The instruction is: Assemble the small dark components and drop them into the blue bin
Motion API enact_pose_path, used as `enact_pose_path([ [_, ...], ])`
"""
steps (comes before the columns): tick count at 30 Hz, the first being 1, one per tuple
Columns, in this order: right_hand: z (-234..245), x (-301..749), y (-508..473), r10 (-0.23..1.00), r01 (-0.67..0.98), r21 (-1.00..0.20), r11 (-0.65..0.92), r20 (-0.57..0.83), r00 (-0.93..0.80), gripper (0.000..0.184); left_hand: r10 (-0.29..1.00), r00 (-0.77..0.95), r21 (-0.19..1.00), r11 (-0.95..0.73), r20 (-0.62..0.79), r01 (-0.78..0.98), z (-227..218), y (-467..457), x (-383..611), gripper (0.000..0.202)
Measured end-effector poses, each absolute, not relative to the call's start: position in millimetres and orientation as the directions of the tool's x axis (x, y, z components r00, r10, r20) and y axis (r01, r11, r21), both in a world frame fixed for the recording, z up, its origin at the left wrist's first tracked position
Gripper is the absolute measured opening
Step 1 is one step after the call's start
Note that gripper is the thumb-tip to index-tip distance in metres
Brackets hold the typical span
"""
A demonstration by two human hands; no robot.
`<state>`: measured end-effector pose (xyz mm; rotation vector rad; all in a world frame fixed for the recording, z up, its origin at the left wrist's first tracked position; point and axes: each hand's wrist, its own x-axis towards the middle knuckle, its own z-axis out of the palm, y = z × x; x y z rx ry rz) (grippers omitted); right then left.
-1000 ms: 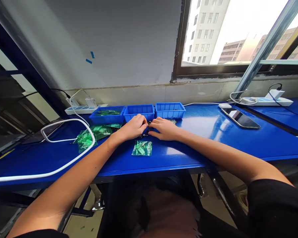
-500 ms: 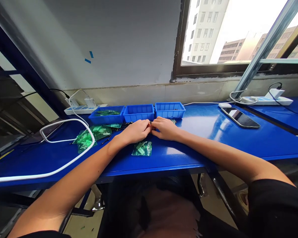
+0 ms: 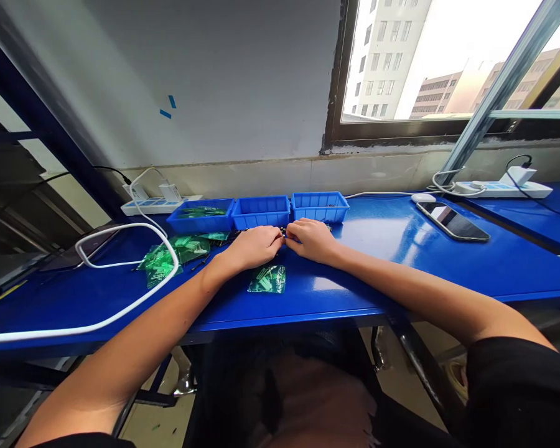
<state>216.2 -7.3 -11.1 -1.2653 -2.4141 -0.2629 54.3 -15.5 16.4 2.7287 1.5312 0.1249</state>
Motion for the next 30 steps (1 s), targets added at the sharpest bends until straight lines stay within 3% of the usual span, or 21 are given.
enact_pose_path([
  [5,-9.0,215.6,-8.4,0.747,0.801,-0.063,0.595,0.411,-0.523,0.013,0.899,0.436,-0.012,-0.436,0.038,0.9,19.5,-18.1,53.8,0.038],
  [12,-8.7,216.4,-8.3,0.725,0.767,-0.08,0.637,0.402,-0.559,0.016,0.876,0.48,0.038,-0.482,0.052,0.876,18.5,-17.8,53.3,0.037],
  [15,-10.4,218.3,-6.3,0.705,0.748,-0.088,0.658,0.423,-0.57,0.013,0.852,0.518,0.14,-0.524,0.073,0.84,17.3,-14.8,51.5,0.037],
  [21,-13.7,221.8,-2.5,0.602,0.675,-0.109,0.73,0.569,-0.56,0.013,0.828,0.535,0.482,-0.543,0.17,0.688,17.5,-9.9,48.3,0.048],
  [30,-13.8,221.8,-3.1,0.551,0.642,-0.11,0.759,0.635,-0.542,0.012,0.811,0.553,0.697,-0.509,0.192,0.504,15.6,-5.9,47.9,0.064],
])
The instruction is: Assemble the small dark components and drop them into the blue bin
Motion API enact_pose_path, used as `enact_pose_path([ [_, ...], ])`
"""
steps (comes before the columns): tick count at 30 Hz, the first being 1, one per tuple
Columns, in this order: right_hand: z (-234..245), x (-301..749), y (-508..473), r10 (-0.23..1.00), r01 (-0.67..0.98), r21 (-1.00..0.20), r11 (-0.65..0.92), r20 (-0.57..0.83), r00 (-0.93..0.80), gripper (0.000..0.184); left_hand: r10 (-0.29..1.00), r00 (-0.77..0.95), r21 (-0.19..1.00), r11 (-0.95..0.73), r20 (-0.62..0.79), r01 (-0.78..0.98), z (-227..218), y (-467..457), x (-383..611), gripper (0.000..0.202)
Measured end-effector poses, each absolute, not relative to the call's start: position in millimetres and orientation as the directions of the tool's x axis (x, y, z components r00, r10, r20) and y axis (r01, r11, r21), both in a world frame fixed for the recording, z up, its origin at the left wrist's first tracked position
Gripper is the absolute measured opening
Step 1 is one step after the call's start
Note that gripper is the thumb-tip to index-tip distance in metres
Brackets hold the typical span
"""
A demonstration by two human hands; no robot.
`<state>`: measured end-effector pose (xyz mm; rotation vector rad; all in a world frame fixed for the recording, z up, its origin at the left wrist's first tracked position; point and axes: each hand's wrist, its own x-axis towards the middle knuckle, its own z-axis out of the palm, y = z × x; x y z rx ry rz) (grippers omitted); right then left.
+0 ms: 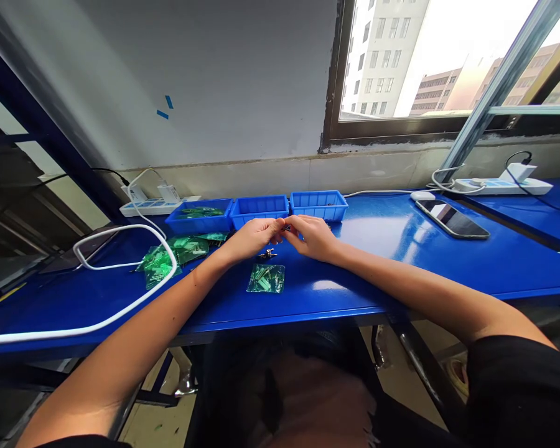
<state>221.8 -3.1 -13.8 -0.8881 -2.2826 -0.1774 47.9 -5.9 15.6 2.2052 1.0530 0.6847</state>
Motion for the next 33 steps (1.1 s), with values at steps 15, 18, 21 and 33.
enact_pose_path([
  [15,-16.8,225.0,-0.9,0.469,0.574,-0.092,0.813,0.688,-0.554,0.01,0.82,0.539,0.817,-0.437,0.191,0.376,12.1,-4.4,51.9,0.061],
  [18,-17.7,224.6,-0.5,0.47,0.575,-0.097,0.812,0.693,-0.547,0.009,0.822,0.536,0.811,-0.441,0.193,0.385,11.0,-4.5,52.5,0.061],
  [21,-18.2,224.4,0.0,0.47,0.577,-0.092,0.811,0.689,-0.551,0.009,0.829,0.515,0.757,-0.477,0.218,0.447,9.9,-6.4,53.4,0.061],
  [33,-18.0,219.6,-1.5,0.55,0.704,-0.06,0.708,0.672,-0.496,0.002,0.818,0.511,0.413,-0.575,0.266,0.706,9.8,-14.2,55.6,0.043],
])
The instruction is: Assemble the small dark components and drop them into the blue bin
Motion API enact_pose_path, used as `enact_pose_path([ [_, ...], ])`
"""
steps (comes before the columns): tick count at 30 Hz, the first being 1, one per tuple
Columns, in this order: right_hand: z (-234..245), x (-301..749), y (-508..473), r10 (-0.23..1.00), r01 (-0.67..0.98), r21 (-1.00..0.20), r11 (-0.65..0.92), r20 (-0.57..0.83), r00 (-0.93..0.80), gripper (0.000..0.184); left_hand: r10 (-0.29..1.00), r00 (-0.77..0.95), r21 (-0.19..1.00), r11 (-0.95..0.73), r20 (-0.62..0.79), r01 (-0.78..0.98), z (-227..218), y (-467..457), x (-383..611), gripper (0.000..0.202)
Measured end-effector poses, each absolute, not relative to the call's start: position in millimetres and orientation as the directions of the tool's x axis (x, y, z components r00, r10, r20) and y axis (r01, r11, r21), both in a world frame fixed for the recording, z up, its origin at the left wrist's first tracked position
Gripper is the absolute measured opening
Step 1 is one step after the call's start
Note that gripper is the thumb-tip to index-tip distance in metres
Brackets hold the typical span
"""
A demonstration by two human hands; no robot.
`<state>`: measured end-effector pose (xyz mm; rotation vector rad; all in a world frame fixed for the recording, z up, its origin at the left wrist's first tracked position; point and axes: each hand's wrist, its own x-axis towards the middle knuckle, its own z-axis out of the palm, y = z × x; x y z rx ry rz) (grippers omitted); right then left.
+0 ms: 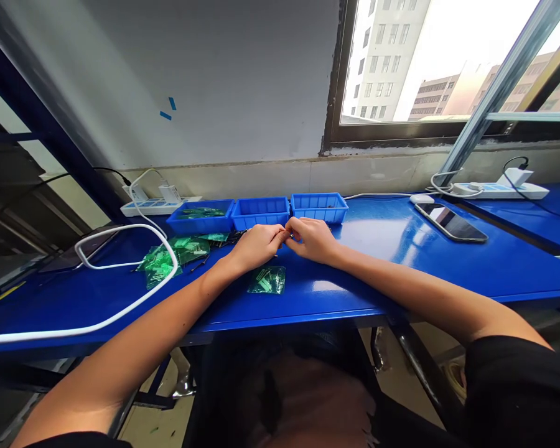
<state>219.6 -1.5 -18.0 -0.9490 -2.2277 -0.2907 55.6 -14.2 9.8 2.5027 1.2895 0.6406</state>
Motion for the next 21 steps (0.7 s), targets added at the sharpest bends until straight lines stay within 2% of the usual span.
enact_pose_path([
  [4,-17.2,220.7,-1.3,0.569,0.708,-0.065,0.703,0.649,-0.505,0.004,0.835,0.459,0.326,-0.543,0.302,0.774,14.4,-15.8,55.3,0.033],
  [8,-17.1,221.5,-2.9,0.543,0.669,-0.075,0.74,0.654,-0.527,0.011,0.883,0.388,0.255,-0.452,0.264,0.855,19.1,-15.7,54.1,0.038],
  [13,-17.9,221.3,-5.1,0.423,0.596,0.032,0.802,0.674,-0.606,0.027,0.899,0.385,0.174,-0.421,0.206,0.89,19.7,-15.0,53.0,0.043],
  [17,-18.4,221.4,-4.5,0.382,0.578,0.073,0.813,0.682,-0.624,0.027,0.891,0.411,0.173,-0.443,0.191,0.88,18.8,-14.9,52.5,0.05],
  [21,-17.1,223.2,-1.4,0.429,0.624,0.037,0.781,0.694,-0.578,0.022,0.879,0.428,0.207,-0.468,0.209,0.859,17.6,-13.9,52.2,0.053],
])
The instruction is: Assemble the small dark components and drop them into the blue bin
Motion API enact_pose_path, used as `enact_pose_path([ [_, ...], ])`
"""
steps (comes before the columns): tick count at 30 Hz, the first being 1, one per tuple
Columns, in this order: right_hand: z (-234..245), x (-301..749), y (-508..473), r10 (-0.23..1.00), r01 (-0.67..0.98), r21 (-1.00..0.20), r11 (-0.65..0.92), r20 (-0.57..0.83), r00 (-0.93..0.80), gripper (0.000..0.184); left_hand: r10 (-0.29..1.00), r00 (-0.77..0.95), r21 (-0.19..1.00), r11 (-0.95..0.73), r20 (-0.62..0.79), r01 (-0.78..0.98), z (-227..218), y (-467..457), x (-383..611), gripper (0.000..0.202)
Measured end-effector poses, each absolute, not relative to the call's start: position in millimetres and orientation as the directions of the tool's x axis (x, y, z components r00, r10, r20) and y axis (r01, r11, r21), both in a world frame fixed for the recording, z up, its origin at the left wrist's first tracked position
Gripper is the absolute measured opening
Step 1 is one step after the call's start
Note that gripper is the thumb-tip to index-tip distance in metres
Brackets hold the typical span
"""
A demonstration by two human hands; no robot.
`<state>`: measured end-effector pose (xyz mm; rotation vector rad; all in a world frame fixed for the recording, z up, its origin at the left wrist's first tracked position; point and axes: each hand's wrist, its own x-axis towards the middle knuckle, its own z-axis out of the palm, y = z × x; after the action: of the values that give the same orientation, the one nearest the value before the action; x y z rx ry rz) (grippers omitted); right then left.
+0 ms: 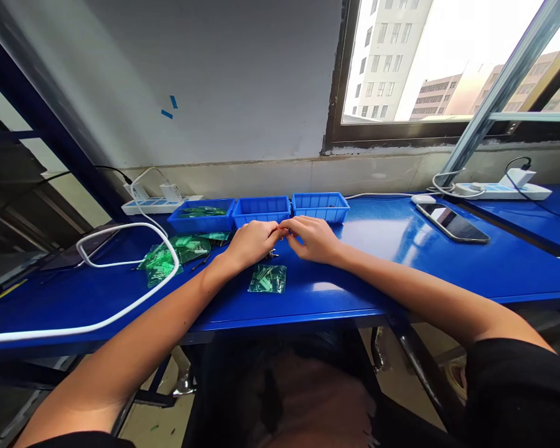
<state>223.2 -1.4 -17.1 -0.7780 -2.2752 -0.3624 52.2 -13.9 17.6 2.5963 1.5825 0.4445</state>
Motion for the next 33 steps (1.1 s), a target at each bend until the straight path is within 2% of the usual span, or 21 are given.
enact_pose_path([
  [8,-17.7,224.0,2.4,0.511,0.669,-0.006,0.743,0.65,-0.562,0.017,0.884,0.426,0.22,-0.462,0.193,0.859,16.3,-15.7,53.8,0.044],
  [17,-18.2,223.3,1.4,0.573,0.698,-0.057,0.714,0.621,-0.535,0.017,0.842,0.506,0.23,-0.539,0.188,0.81,14.3,-17.1,54.1,0.036],
  [33,-14.7,220.7,-3.4,0.633,0.727,-0.097,0.68,0.578,-0.515,0.012,0.833,0.546,0.089,-0.553,0.091,0.829,14.7,-17.7,54.5,0.022],
])
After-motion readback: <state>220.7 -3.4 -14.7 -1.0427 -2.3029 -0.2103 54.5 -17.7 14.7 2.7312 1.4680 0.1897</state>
